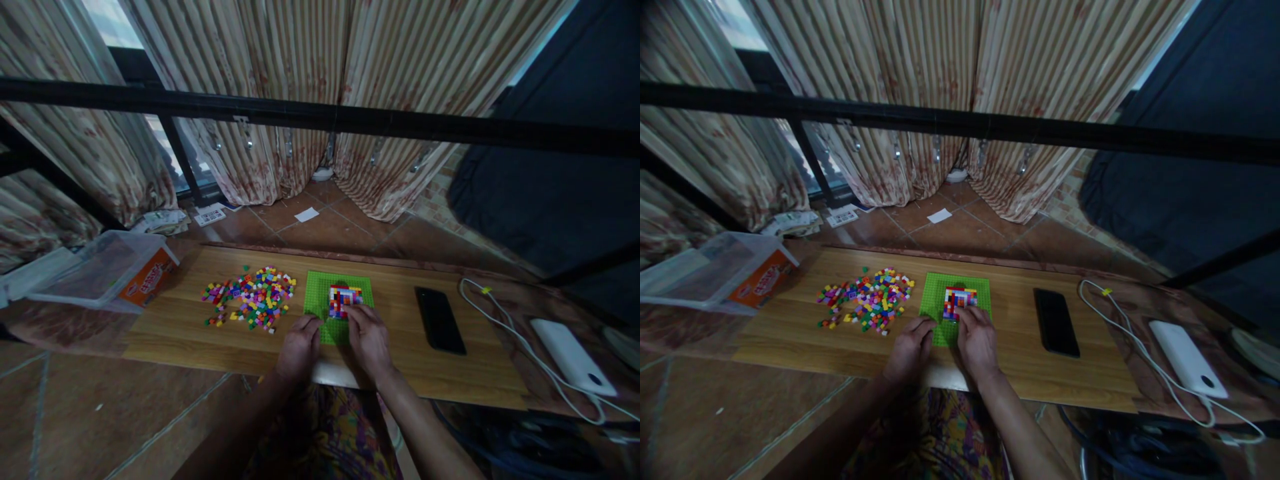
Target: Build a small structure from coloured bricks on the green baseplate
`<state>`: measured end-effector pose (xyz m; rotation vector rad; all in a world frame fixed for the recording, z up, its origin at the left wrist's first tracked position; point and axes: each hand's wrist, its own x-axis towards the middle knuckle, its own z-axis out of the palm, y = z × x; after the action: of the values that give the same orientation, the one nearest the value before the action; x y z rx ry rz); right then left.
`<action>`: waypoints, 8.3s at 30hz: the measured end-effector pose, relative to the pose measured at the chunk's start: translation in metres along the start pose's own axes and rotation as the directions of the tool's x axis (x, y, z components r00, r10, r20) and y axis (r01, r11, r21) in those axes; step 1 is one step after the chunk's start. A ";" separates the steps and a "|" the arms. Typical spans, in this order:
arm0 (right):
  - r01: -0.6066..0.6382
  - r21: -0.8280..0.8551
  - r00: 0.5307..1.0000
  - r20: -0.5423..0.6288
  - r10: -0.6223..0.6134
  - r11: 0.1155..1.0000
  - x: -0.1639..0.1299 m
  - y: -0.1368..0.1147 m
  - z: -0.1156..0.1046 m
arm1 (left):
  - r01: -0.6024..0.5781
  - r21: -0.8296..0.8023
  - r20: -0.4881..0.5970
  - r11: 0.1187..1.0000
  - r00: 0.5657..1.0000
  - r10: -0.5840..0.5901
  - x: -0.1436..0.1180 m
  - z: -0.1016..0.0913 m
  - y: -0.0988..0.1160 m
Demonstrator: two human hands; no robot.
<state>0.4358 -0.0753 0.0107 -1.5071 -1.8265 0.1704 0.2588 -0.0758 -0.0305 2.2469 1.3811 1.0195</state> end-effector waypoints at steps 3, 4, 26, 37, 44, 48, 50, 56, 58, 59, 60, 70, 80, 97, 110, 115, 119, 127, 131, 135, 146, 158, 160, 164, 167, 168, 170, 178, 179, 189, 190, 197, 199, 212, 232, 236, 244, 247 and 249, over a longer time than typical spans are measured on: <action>-0.079 0.152 0.991 -0.095 0.094 0.985 -0.007 0.001 -0.003 | 0.000 -0.007 0.009 1.000 1.000 0.000 0.000 0.001 -0.001; -0.106 0.182 0.985 -0.115 0.128 0.978 -0.009 0.001 -0.003 | 0.001 -0.011 0.011 1.000 1.000 0.000 0.000 0.001 -0.001; 0.068 -0.338 0.998 0.016 -0.067 0.939 -0.015 -0.002 0.013 | 0.015 -0.032 0.008 0.999 1.000 -0.015 0.000 0.001 0.000; 0.133 -0.322 0.990 0.085 -0.112 0.937 -0.015 0.001 0.014 | 0.013 -0.030 0.011 0.999 1.000 -0.013 0.000 -0.001 0.001; 0.153 -0.294 0.982 0.149 -0.113 0.943 -0.011 0.003 0.010 | 0.006 -0.010 -0.001 1.000 1.000 -0.006 -0.001 0.001 0.000; 0.099 -0.151 0.991 0.100 -0.084 0.984 -0.011 0.007 0.006 | 0.004 -0.008 -0.010 1.000 1.000 -0.005 -0.001 0.000 0.002; 0.045 -0.065 0.999 0.027 -0.043 0.997 -0.012 0.007 0.003 | 0.009 -0.009 -0.003 1.000 1.000 -0.009 -0.002 -0.001 0.002; -0.065 0.116 0.995 -0.064 0.072 0.991 -0.016 -0.005 -0.006 | -0.008 -0.047 0.012 0.999 1.000 0.008 -0.013 -0.007 0.005; -0.064 0.156 0.996 -0.050 0.072 0.986 -0.016 -0.013 -0.007 | -0.018 -0.064 0.015 0.998 1.000 0.019 -0.022 -0.012 0.007; -0.059 0.172 0.997 -0.041 0.067 0.983 -0.017 -0.017 -0.006 | -0.014 -0.074 0.014 0.997 1.000 0.015 -0.028 -0.015 0.008; -0.054 0.184 0.998 -0.028 0.060 0.981 -0.018 -0.022 -0.004 | -0.004 -0.086 0.013 0.996 1.000 0.005 -0.033 -0.019 0.009; 0.003 0.229 0.956 0.285 -0.070 0.973 -0.020 -0.079 0.066 | 0.131 -0.129 -0.020 0.983 0.991 -0.135 -0.088 -0.067 0.004; 0.102 0.056 0.941 0.318 -0.115 0.993 -0.007 -0.098 0.104 | 0.144 -0.153 0.015 0.978 0.990 -0.144 -0.087 -0.073 0.002; -0.460 0.383 0.888 0.205 0.412 0.801 -0.048 -0.016 0.003 | 0.145 0.072 -0.035 0.987 0.989 -0.143 -0.073 -0.061 -0.006; -0.413 0.351 0.910 0.122 0.396 0.841 -0.026 -0.015 0.007 | 0.111 0.096 0.025 0.989 0.993 -0.114 -0.050 -0.054 -0.005; -0.251 0.252 0.960 -0.055 0.273 0.935 -0.014 -0.021 0.017 | 0.096 0.130 -0.010 0.987 0.995 -0.096 -0.051 -0.052 -0.005; -0.194 0.209 0.968 -0.115 0.222 0.958 -0.012 -0.024 0.028 | 0.080 0.127 -0.001 0.989 0.997 -0.081 -0.052 -0.051 -0.006; -0.181 0.183 0.967 -0.144 0.208 0.966 -0.013 -0.018 0.037 | 0.097 0.113 0.025 0.989 0.995 -0.100 -0.052 -0.052 -0.005; -0.187 0.195 0.965 -0.147 0.217 0.963 -0.012 -0.016 0.036 | 0.106 0.118 0.024 0.987 0.994 -0.109 -0.051 -0.052 -0.004; -0.179 0.238 0.962 -0.159 0.220 0.955 -0.010 -0.016 0.036 | 0.095 0.117 0.022 0.989 0.995 -0.098 -0.051 -0.052 -0.004; -0.050 0.074 0.981 -0.183 0.063 0.996 -0.011 -0.013 0.034 | 0.093 0.129 0.026 0.987 0.995 -0.097 -0.053 -0.050 -0.007; 0.108 -0.276 0.994 0.027 -0.105 0.955 -0.011 -0.010 0.024 | 0.100 0.124 0.012 0.987 0.995 -0.102 -0.053 -0.049 -0.007; 0.133 -0.295 0.990 0.076 -0.116 0.946 -0.008 -0.009 0.022 | 0.101 0.126 0.008 0.987 0.995 -0.102 -0.053 -0.049 -0.006; 0.140 -0.251 0.988 0.098 -0.119 0.958 -0.005 -0.008 0.018 | 0.102 0.116 0.003 0.988 0.995 -0.103 -0.053 -0.050 -0.005; 0.104 -0.172 0.995 0.004 -0.105 0.980 -0.008 -0.010 0.015 | 0.098 0.108 0.010 0.989 0.995 -0.099 -0.053 -0.050 -0.006; 0.084 -0.143 0.995 -0.033 -0.090 0.986 -0.010 -0.012 0.014 | 0.094 0.107 0.012 0.990 0.995 -0.096 -0.053 -0.050 -0.007; 0.048 -0.088 0.995 -0.078 -0.055 0.995 -0.018 -0.018 0.014 | 0.085 0.107 0.010 0.991 0.996 -0.087 -0.054 -0.049 -0.008; 0.033 0.108 0.992 0.115 -0.046 0.994 -0.031 -0.053 0.040 | 0.071 0.080 0.016 0.994 0.997 -0.073 -0.059 -0.049 -0.012; 0.033 0.124 0.990 0.131 -0.049 0.992 -0.027 -0.057 0.046 | 0.068 0.077 0.017 0.995 0.997 -0.069 -0.059 -0.049 -0.012; 0.126 0.009 0.952 0.279 -0.124 0.992 0.031 -0.070 0.097 | 0.044 0.077 -0.010 0.996 0.999 -0.043 -0.059 -0.048 -0.011; 0.146 -0.004 0.943 0.303 -0.138 0.989 0.033 -0.070 0.100 | 0.036 0.076 -0.010 0.996 0.999 -0.035 -0.059 -0.048 -0.011; 0.184 -0.097 0.928 0.346 -0.140 0.978 0.034 -0.071 0.107 | 0.047 0.092 -0.024 0.995 0.999 -0.045 -0.061 -0.044 -0.012; 0.161 -0.072 0.938 0.321 -0.130 0.984 0.031 -0.071 0.103 | 0.048 0.078 -0.021 0.996 0.999 -0.046 -0.061 -0.045 -0.012; -0.214 0.267 0.960 0.233 0.153 0.940 -0.035 -0.049 0.023 | 0.054 0.108 -0.011 0.993 0.999 -0.053 -0.060 -0.047 -0.012; -0.185 0.204 0.978 -0.058 0.201 0.961 -0.004 -0.017 0.019 | 0.051 0.183 0.004 0.982 0.999 -0.053 -0.058 -0.047 -0.013; -0.147 0.133 0.984 -0.083 0.158 0.980 -0.004 -0.014 0.025 | 0.038 0.179 -0.015 0.983 0.999 -0.036 -0.058 -0.047 -0.013; -0.096 0.055 0.989 -0.107 0.101 0.994 -0.005 -0.012 0.029 | 0.034 0.198 -0.027 0.980 0.999 -0.029 -0.059 -0.046 -0.015; -0.082 0.053 0.989 -0.120 0.088 0.995 -0.004 -0.011 0.028 | 0.043 0.192 -0.020 0.981 0.999 -0.040 -0.060 -0.045 -0.015; -0.078 0.056 0.988 -0.126 0.084 0.995 -0.005 -0.011 0.027 | 0.043 0.179 -0.015 0.983 0.999 -0.042 -0.060 -0.046 -0.014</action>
<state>0.4108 -0.0732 -0.0050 -1.5218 -1.6490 0.1543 0.2005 -0.1253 -0.0314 2.3289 1.5755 0.9281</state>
